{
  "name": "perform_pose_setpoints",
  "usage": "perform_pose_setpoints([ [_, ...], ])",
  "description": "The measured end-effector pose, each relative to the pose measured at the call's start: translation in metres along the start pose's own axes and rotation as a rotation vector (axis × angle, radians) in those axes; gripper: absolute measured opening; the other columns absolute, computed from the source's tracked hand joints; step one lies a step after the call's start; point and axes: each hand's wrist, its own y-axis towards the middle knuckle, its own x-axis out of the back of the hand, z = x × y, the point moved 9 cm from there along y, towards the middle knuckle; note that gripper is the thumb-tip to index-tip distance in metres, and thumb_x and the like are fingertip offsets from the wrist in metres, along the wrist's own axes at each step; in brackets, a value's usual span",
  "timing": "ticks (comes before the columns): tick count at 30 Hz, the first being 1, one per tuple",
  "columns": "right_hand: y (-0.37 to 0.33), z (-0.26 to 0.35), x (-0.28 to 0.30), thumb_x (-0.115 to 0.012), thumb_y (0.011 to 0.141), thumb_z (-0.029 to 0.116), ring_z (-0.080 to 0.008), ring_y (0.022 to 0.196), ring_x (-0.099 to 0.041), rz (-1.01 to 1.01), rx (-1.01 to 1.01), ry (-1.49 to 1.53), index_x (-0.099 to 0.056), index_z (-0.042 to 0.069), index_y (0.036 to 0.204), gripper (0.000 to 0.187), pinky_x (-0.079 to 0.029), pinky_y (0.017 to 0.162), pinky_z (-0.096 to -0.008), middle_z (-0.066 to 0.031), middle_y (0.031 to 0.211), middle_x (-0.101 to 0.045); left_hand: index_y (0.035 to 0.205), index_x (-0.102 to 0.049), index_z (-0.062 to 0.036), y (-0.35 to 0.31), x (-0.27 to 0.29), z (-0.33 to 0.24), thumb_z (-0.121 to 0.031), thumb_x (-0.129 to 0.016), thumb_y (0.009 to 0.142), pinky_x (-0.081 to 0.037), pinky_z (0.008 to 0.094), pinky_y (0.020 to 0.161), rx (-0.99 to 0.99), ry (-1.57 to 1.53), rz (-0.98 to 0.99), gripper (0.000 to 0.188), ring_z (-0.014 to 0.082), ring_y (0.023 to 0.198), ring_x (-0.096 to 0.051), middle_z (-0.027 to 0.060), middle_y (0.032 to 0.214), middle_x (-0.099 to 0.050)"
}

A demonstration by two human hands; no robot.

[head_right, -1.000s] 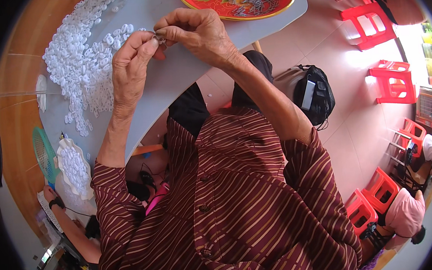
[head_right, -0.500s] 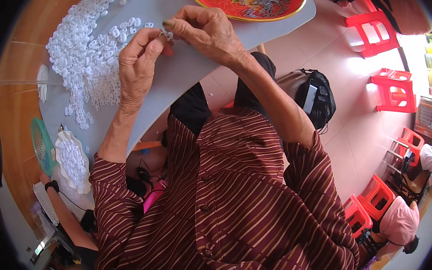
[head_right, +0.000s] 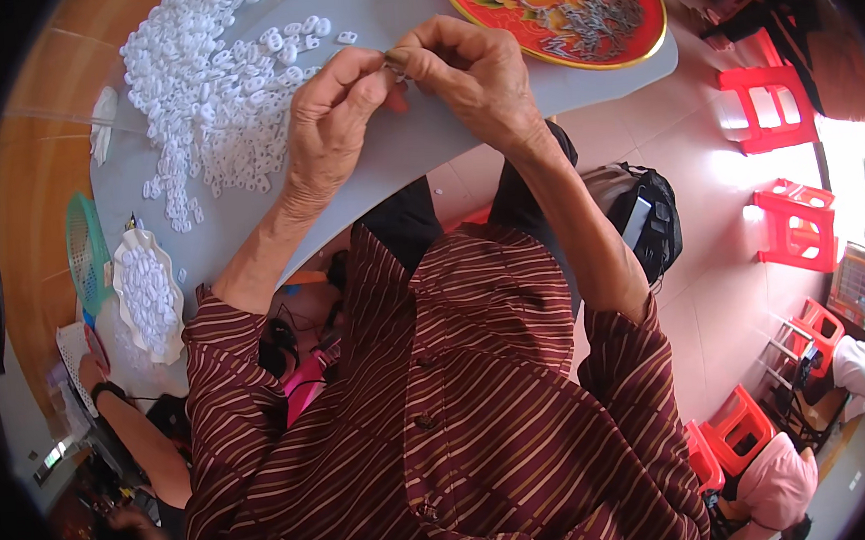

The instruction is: Assembling small white plastic components by inserting small pins into them by hand.

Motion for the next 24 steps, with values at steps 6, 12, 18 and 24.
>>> perform_pose_setpoints([
  [6,0.001,0.001,-0.004,-0.064,0.088,0.017,-0.0043,0.066,-0.051,-0.014,-0.036,0.078,-0.064,0.001,0.089,0.017,-0.043,0.061,-0.0195,0.0013,0.074,-0.06,0.093,-0.059,0.0003,0.004,0.001,0.003,-0.009,-0.055,0.09,-0.047,0.0216,0.064,0.009,-0.149,-0.051,0.01,0.0072,0.068,-0.056,0.0025,0.072,-0.062],
  [12,0.003,-0.002,-0.005,-0.063,0.089,0.015,-0.0051,0.068,-0.054,0.019,0.004,0.066,-0.063,0.0,0.092,0.015,-0.046,0.063,-0.0194,-0.0007,0.077,-0.062,0.092,-0.059,0.0,0.008,0.008,-0.004,-0.01,-0.054,0.09,-0.044,0.0222,0.061,-0.038,-0.026,-0.02,0.011,0.0078,0.067,-0.055,0.0051,0.072,-0.063],
  [18,0.002,-0.004,-0.004,-0.062,0.089,0.015,-0.0053,0.062,-0.054,-0.012,-0.057,0.145,-0.061,-0.001,0.091,0.016,-0.045,0.059,-0.0186,-0.0025,0.075,-0.063,0.092,-0.061,-0.005,0.04,0.06,-0.028,-0.01,-0.056,0.086,-0.046,0.0325,0.072,-0.438,0.935,-0.095,0.009,0.0236,0.074,-0.059,0.0087,0.078,-0.062],
  [24,0.001,-0.006,-0.006,-0.063,0.089,0.016,-0.0044,0.06,-0.053,0.021,-0.037,0.098,-0.061,-0.001,0.09,0.017,-0.045,0.058,-0.0182,-0.0019,0.074,-0.062,0.086,-0.06,-0.0038,0.055,0.049,-0.005,-0.008,-0.056,0.08,-0.04,0.0395,0.084,-0.409,1.152,0.059,0.008,0.031,0.084,-0.051,0.0111,0.076,-0.054],
])
